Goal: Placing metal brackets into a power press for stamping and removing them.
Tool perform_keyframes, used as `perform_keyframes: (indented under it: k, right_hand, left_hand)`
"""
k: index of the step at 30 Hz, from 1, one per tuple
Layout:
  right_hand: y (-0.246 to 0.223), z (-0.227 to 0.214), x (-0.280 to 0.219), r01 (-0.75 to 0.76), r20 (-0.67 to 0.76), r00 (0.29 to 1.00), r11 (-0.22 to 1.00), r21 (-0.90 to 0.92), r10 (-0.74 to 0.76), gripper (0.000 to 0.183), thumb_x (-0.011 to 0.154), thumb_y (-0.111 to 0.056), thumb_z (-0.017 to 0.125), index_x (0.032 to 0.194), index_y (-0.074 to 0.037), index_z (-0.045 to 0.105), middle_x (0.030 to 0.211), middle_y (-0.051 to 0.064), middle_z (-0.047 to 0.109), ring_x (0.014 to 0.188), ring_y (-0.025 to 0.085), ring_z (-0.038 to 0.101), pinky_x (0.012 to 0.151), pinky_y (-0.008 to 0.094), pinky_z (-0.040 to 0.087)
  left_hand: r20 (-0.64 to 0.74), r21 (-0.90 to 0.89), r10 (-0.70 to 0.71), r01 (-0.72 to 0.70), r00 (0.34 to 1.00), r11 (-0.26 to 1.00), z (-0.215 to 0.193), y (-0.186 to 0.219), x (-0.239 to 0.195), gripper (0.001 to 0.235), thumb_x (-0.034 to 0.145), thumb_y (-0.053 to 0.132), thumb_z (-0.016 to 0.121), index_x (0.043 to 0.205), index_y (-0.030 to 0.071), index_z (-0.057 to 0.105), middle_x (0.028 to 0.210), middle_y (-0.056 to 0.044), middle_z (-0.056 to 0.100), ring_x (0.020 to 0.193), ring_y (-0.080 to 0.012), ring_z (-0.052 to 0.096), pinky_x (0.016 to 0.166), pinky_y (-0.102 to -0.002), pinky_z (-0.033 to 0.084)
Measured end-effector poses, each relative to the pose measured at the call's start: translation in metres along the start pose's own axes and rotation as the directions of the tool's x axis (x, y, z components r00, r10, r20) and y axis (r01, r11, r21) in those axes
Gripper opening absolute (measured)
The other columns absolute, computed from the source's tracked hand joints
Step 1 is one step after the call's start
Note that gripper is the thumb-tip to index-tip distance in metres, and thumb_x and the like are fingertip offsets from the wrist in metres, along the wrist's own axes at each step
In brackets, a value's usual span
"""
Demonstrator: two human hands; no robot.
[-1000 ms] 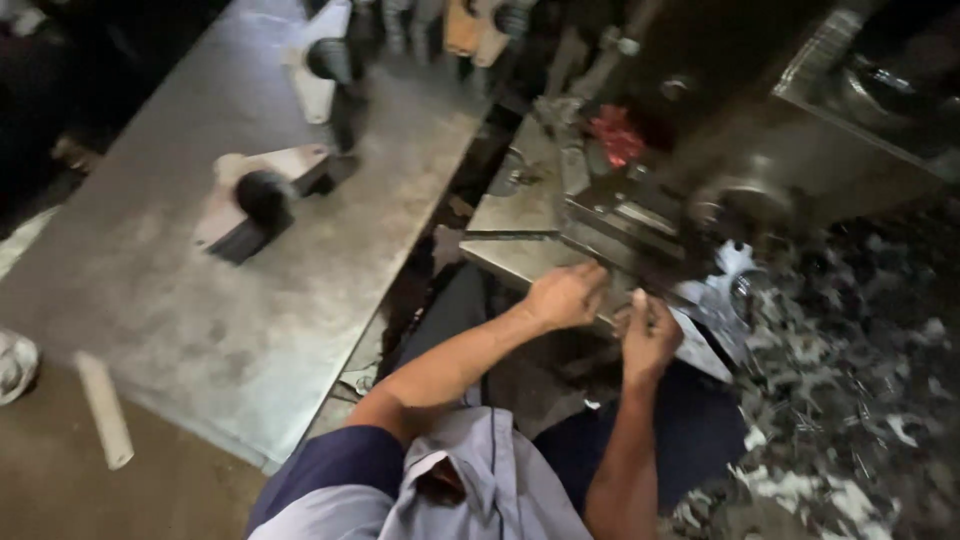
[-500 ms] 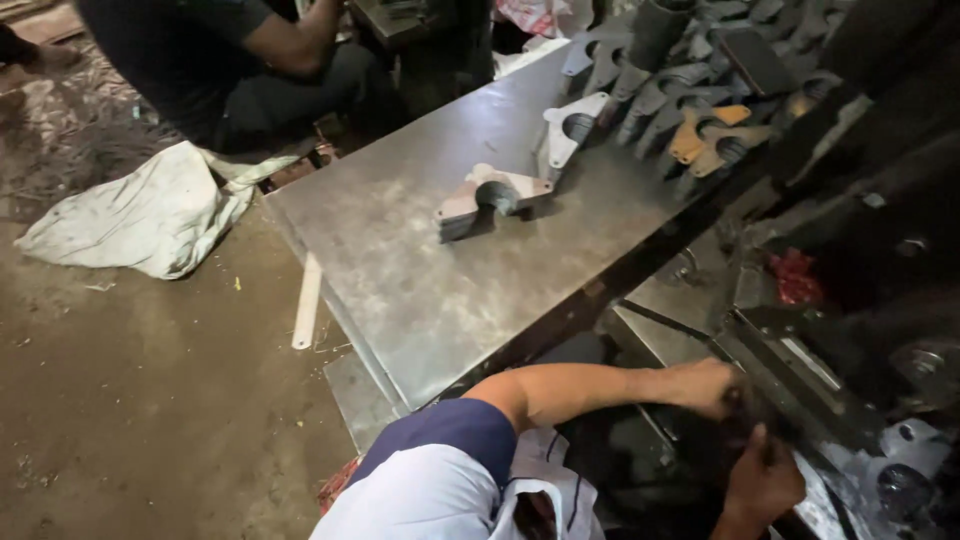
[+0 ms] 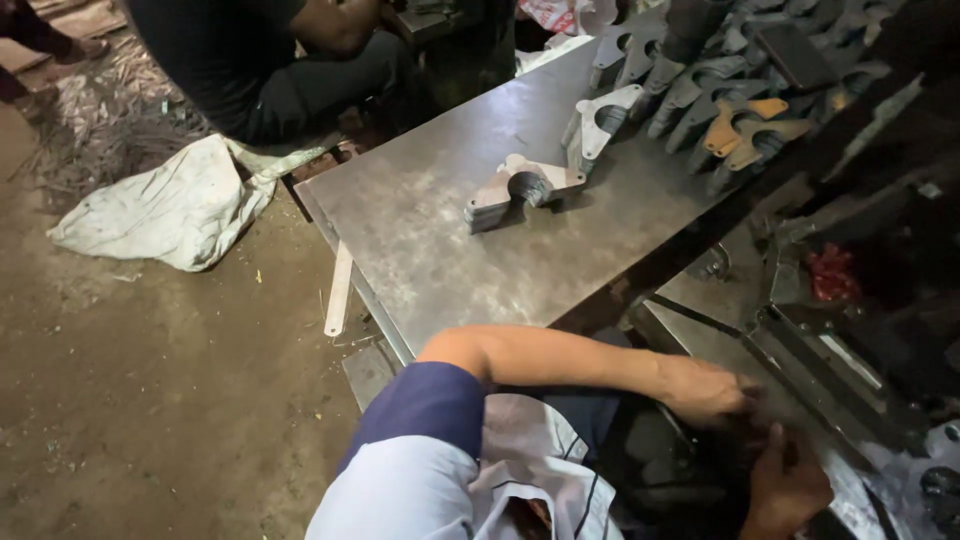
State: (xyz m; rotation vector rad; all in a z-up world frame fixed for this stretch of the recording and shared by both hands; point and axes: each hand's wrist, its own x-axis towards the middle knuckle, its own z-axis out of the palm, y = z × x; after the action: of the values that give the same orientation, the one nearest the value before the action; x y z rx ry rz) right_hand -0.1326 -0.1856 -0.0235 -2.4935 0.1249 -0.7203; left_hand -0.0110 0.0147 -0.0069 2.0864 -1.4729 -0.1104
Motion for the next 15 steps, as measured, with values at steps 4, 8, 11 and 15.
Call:
perform_keyframes:
  k: [4, 8, 11, 15]
  right_hand:
    - [0.006, -0.001, -0.001, -0.122, 0.080, 0.989, 0.992, -0.033, 0.124, 0.039, 0.116, -0.033, 0.067, 0.092, -0.004, 0.077, 0.072, 0.011, 0.072, 0.067, 0.026, 0.069, 0.069, 0.040, 0.054]
    - [0.023, 0.003, -0.008, -0.252, 0.069, 0.965, 0.968, -0.004, 0.252, 0.029, 0.111, -0.027, 0.070, 0.099, -0.002, 0.076, 0.075, 0.009, 0.073, 0.066, 0.021, 0.069, 0.067, 0.036, 0.054]
    - [0.014, -0.005, -0.009, -0.236, 0.056, 0.971, 0.969, 0.072, 0.232, 0.027, 0.110, -0.025, 0.072, 0.102, 0.001, 0.076, 0.076, 0.009, 0.073, 0.066, 0.017, 0.068, 0.065, 0.033, 0.053]
    - [0.004, -0.009, -0.009, -0.268, 0.093, 0.963, 0.928, 0.258, 0.252, 0.030, 0.111, -0.025, 0.070, 0.102, 0.003, 0.072, 0.074, 0.009, 0.069, 0.062, 0.015, 0.066, 0.059, 0.029, 0.051]
  left_hand:
    - [0.157, 0.103, -0.063, 0.047, 0.986, 0.994, -0.041, 0.003, -0.034, 0.052, 0.096, 0.033, 0.067, 0.138, 0.005, 0.054, 0.118, -0.022, 0.067, 0.103, -0.0394, 0.071, 0.089, -0.049, 0.057]
    - [-0.100, 0.010, -0.102, 0.104, 0.990, 0.995, -0.100, 0.001, -0.082, 0.033, 0.093, 0.025, 0.068, 0.121, 0.009, 0.063, 0.124, -0.018, 0.062, 0.096, -0.0382, 0.072, 0.081, -0.048, 0.057]
    - [-0.252, -0.032, -0.168, 0.165, 0.953, 0.986, -0.116, -0.006, -0.116, 0.027, 0.096, 0.023, 0.067, 0.120, 0.010, 0.065, 0.120, -0.015, 0.064, 0.102, -0.0387, 0.069, 0.086, -0.047, 0.057]
    - [-0.314, -0.044, -0.264, 0.264, 0.912, 0.964, -0.120, -0.015, -0.142, 0.027, 0.095, 0.020, 0.066, 0.117, 0.005, 0.065, 0.119, -0.019, 0.061, 0.103, -0.0411, 0.065, 0.087, -0.047, 0.054]
